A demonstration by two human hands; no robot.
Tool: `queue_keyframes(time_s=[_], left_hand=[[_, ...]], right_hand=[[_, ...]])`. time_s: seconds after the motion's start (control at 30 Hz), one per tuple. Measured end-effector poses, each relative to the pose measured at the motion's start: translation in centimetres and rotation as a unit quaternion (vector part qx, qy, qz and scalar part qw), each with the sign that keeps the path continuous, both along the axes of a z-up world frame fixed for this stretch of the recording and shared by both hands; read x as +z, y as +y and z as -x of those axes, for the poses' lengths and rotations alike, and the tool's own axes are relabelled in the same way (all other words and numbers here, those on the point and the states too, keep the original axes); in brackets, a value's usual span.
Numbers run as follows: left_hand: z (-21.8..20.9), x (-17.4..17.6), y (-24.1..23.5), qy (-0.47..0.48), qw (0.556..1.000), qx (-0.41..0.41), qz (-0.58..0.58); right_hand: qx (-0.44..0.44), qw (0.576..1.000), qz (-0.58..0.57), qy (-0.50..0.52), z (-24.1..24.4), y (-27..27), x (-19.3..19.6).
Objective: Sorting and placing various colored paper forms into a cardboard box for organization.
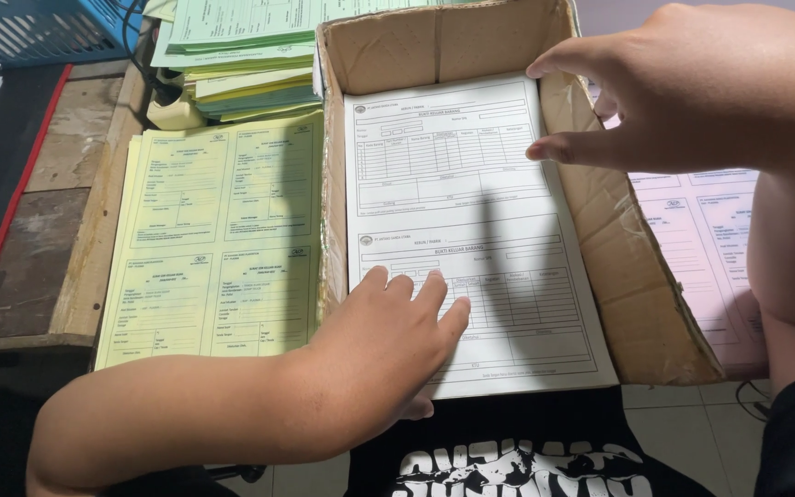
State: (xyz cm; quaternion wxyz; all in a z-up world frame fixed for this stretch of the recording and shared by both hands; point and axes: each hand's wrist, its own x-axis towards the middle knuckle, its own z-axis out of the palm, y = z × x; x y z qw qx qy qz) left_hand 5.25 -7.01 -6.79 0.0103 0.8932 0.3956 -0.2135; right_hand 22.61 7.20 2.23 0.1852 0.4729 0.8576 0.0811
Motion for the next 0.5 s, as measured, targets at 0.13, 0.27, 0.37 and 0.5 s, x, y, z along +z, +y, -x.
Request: queue_keyframes(time_s=[0.13, 0.27, 0.37, 0.5], left_hand=[[0.04, -0.19, -0.13, -0.002, 1.0, -0.003, -0.022], [0.06, -0.23, -0.11, -0.007, 1.0, -0.002, -0.01], [0.14, -0.35, -0.16, -0.003, 0.999, -0.014, -0.049], [0.11, -0.1, -0.06, -0.006, 0.999, -0.017, -0.028]], right_hand=[[-0.032, 0.999, 0.034, -0.005, 0.51, -0.47, 0.68], [-0.025, 0.999, 0.032, 0.0, 0.37, -0.41, 0.64], [-0.035, 0.999, 0.031, -0.001, 0.33, -0.46, 0.67], [-0.018, 0.999, 0.029, 0.009, 0.84, -0.41, 1.05]])
